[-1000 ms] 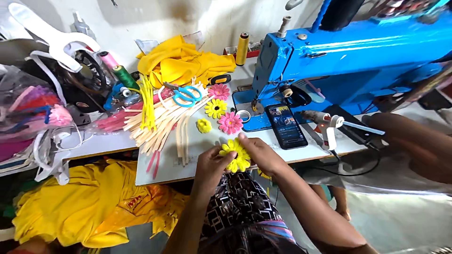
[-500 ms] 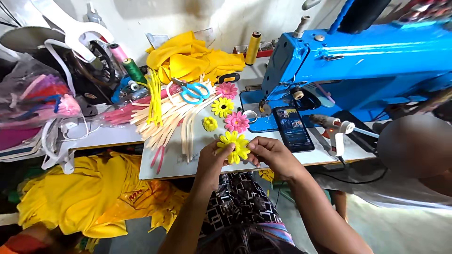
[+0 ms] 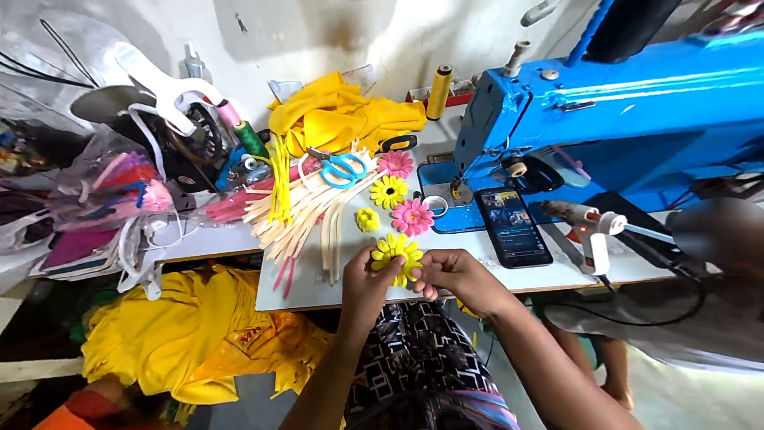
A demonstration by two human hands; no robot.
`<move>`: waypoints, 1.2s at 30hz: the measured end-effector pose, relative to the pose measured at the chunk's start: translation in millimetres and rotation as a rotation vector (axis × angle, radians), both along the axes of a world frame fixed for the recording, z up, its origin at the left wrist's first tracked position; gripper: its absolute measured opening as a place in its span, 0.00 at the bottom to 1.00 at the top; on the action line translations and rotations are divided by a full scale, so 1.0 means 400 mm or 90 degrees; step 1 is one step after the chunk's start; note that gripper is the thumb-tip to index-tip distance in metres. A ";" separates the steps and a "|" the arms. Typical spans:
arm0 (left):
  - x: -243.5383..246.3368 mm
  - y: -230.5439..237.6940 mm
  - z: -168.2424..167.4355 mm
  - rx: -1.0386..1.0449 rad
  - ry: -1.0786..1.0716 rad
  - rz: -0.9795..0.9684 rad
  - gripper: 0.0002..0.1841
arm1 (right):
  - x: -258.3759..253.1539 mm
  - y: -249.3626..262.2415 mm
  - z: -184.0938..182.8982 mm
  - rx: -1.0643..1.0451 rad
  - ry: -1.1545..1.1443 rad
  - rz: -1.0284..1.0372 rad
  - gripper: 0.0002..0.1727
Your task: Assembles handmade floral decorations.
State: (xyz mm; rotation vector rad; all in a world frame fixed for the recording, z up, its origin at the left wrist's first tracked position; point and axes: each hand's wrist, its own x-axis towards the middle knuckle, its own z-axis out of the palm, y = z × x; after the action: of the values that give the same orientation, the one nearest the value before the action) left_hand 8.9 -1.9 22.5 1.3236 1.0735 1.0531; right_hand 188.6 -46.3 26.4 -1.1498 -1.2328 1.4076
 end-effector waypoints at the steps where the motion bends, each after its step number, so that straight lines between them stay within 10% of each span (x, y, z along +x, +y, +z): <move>1: -0.006 0.011 0.003 0.039 0.040 -0.005 0.10 | -0.001 0.005 -0.003 0.005 0.008 -0.010 0.04; 9: -0.103 0.110 0.087 0.196 0.204 0.126 0.17 | 0.053 0.094 0.035 0.012 0.046 -0.202 0.08; 15: -0.051 0.183 0.014 0.127 0.348 -0.017 0.36 | 0.060 0.189 0.048 0.004 0.096 -0.247 0.10; 19: 0.000 0.254 -0.013 0.132 0.386 -0.051 0.27 | 0.047 0.243 0.022 -0.021 0.111 -0.261 0.12; 29: -0.035 0.331 0.014 0.123 0.385 -0.138 0.17 | 0.095 0.046 -0.064 0.095 -0.310 -0.164 0.15; 36: -0.027 0.301 -0.023 0.127 0.359 -0.095 0.42 | 0.050 0.077 -0.129 0.322 -0.512 -0.183 0.16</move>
State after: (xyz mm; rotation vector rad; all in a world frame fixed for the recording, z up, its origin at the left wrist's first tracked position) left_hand -1.8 118.4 13.2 1.9003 1.2733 0.6983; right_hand 208.8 -15.6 -25.0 -1.4891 -1.7441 0.3496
